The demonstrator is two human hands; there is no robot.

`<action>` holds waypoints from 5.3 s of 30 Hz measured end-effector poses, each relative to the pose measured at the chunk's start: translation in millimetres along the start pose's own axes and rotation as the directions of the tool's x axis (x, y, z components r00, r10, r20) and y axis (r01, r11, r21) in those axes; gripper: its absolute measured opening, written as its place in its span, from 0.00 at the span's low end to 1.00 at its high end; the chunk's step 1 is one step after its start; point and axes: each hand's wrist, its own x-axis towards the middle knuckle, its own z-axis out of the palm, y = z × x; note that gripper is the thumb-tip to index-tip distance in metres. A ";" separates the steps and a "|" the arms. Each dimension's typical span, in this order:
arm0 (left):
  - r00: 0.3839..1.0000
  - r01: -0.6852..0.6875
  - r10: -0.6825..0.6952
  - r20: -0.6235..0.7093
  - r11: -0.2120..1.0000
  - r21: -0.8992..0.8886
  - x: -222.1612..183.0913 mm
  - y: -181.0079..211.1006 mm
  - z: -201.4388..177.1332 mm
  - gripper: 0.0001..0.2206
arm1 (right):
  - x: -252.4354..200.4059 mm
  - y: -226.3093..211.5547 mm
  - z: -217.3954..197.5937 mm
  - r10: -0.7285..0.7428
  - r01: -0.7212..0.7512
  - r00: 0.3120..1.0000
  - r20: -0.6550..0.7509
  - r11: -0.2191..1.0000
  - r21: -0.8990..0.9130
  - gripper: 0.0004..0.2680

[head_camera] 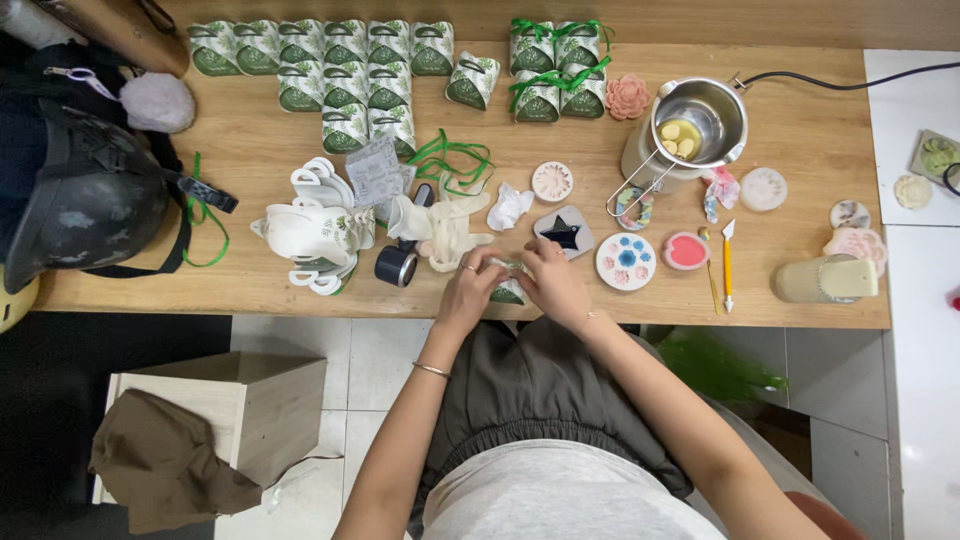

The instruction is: The person packages wax items by placing small flower-shaped pieces into plastic bags, checking printed slips, and arranging small green-wrapped boxes on a wooden table.

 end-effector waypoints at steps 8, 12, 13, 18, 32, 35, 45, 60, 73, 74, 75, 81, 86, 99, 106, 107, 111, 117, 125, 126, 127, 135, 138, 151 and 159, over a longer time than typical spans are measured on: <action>0.753 0.631 -0.651 0.092 0.677 -0.378 -26.4 -52.1 43.8 0.14 | -14.9 3.2 32.4 0.204 -0.223 0.953 0.225 0.973 0.061 0.05; 0.756 0.635 -0.635 0.158 0.653 -0.413 -39.0 -83.5 67.1 0.10 | -18.7 3.9 32.7 0.063 -0.082 0.983 0.172 0.991 0.103 0.05; 0.718 0.679 -0.639 0.277 0.552 -0.484 -38.9 -90.3 73.1 0.09 | -19.8 4.8 31.0 0.071 -0.078 0.980 0.187 0.997 0.027 0.05; 0.654 0.728 -0.589 0.475 0.318 -0.607 -45.9 -108.2 91.9 0.06 | -21.4 11.5 24.2 -0.074 0.120 0.971 0.229 0.974 -0.194 0.07; 0.856 0.505 -0.426 0.293 0.564 -0.654 -26.0 -38.4 49.4 0.05 | -26.8 4.2 12.8 0.077 -0.083 0.996 0.054 0.988 0.132 0.15; 0.946 0.307 -0.313 0.089 0.766 -0.565 -25.0 -41.0 55.4 0.05 | -26.6 13.2 17.3 0.165 -0.161 0.986 -0.009 0.972 0.171 0.10; 0.794 0.588 -0.545 0.271 0.575 -0.569 -31.2 -50.0 61.3 0.06 | -53.1 40.1 30.7 0.420 -0.362 0.905 0.072 0.846 -0.391 0.06; 0.852 0.498 -0.469 0.233 0.588 -0.637 -34.0 -40.7 58.3 0.08 | -35.9 38.1 70.1 0.618 -0.616 0.776 0.129 0.786 -0.059 0.11; 0.904 0.425 -0.426 0.035 0.888 -0.175 -49.1 -41.0 17.0 0.14 | -28.6 12.1 0.6 0.431 -0.393 0.898 0.084 0.874 -0.287 0.07; 0.897 0.440 -0.441 0.029 0.883 -0.164 -50.9 -42.9 14.9 0.14 | -31.1 17.7 0.4 0.457 -0.401 0.882 0.115 0.856 -0.327 0.06; 0.896 0.442 -0.443 0.031 0.882 -0.165 -51.8 -43.7 13.4 0.14 | -35.0 21.8 3.6 0.459 -0.402 0.881 0.118 0.855 -0.327 0.06; 0.992 0.107 -0.122 -0.006 0.841 0.531 -47.4 -35.3 19.1 0.12 | -48.6 36.9 35.0 0.431 -0.350 0.885 0.177 0.865 -0.359 0.04; 0.986 -0.071 -0.026 0.164 0.828 0.556 -29.1 -28.8 30.5 0.15 | -40.7 31.8 31.2 0.658 -0.588 0.669 0.345 0.753 -0.297 0.16; 0.934 0.176 -0.300 0.193 0.858 0.484 -1.8 -26.3 43.2 0.39 | -55.7 44.4 60.2 0.626 -0.621 0.677 0.386 0.768 -0.157 0.29; 0.828 0.493 -0.520 0.209 0.853 0.169 -16.4 -31.2 28.9 0.18 | -61.0 54.4 70.8 0.657 -0.790 0.604 0.451 0.570 0.227 0.32; 0.858 0.476 -0.487 0.163 0.874 0.101 -18.8 -32.1 25.8 0.16 | -60.7 54.6 71.7 0.631 -0.788 0.605 0.486 0.562 0.251 0.31; 0.834 0.519 -0.502 0.231 0.854 -0.018 -17.1 -34.7 3.4 0.13 | -54.5 43.5 67.6 0.434 -0.633 0.771 0.467 0.430 0.644 0.23; 0.941 0.338 -0.328 0.086 0.931 -0.139 18.3 1.9 -27.3 0.09 | -20.1 18.7 48.0 0.369 -0.559 0.796 0.479 0.148 0.816 0.13; 0.955 0.285 -0.295 0.034 0.942 0.179 29.1 9.1 -16.0 0.23 | -13.4 23.2 15.1 0.523 -0.342 0.771 0.364 -0.142 0.929 0.08; 0.953 0.289 -0.300 0.034 0.940 0.180 26.1 0.9 -16.2 0.23 | -16.7 24.5 7.4 0.521 -0.346 0.769 0.369 -0.146 0.927 0.08; 0.960 0.269 -0.279 0.009 0.933 0.239 23.0 -7.5 -18.4 0.26 | -20.5 27.4 -2.6 0.512 -0.300 0.758 0.404 -0.276 0.913 0.10; 0.859 0.499 -0.439 0.263 0.606 -0.619 33.8 23.2 -20.1 0.26 | -36.4 26.2 -36.0 0.346 -0.232 0.822 0.452 -0.522 0.821 0.13; 0.838 0.545 -0.352 0.416 0.505 -0.669 38.9 62.6 -9.1 0.22 | -30.3 14.0 -40.5 0.361 -0.351 0.781 0.510 -0.421 0.836 0.17; 0.841 0.532 -0.430 0.329 0.538 -0.654 32.9 69.0 -18.8 0.15 | -26.0 7.5 -78.4 0.492 -0.440 0.690 0.531 -0.298 0.847 0.13; 0.810 0.543 -0.532 0.246 0.524 -0.655 29.8 60.4 -28.6 0.14 | -65.2 66.3 -49.2 0.410 -0.366 0.812 0.416 -0.199 0.909 0.05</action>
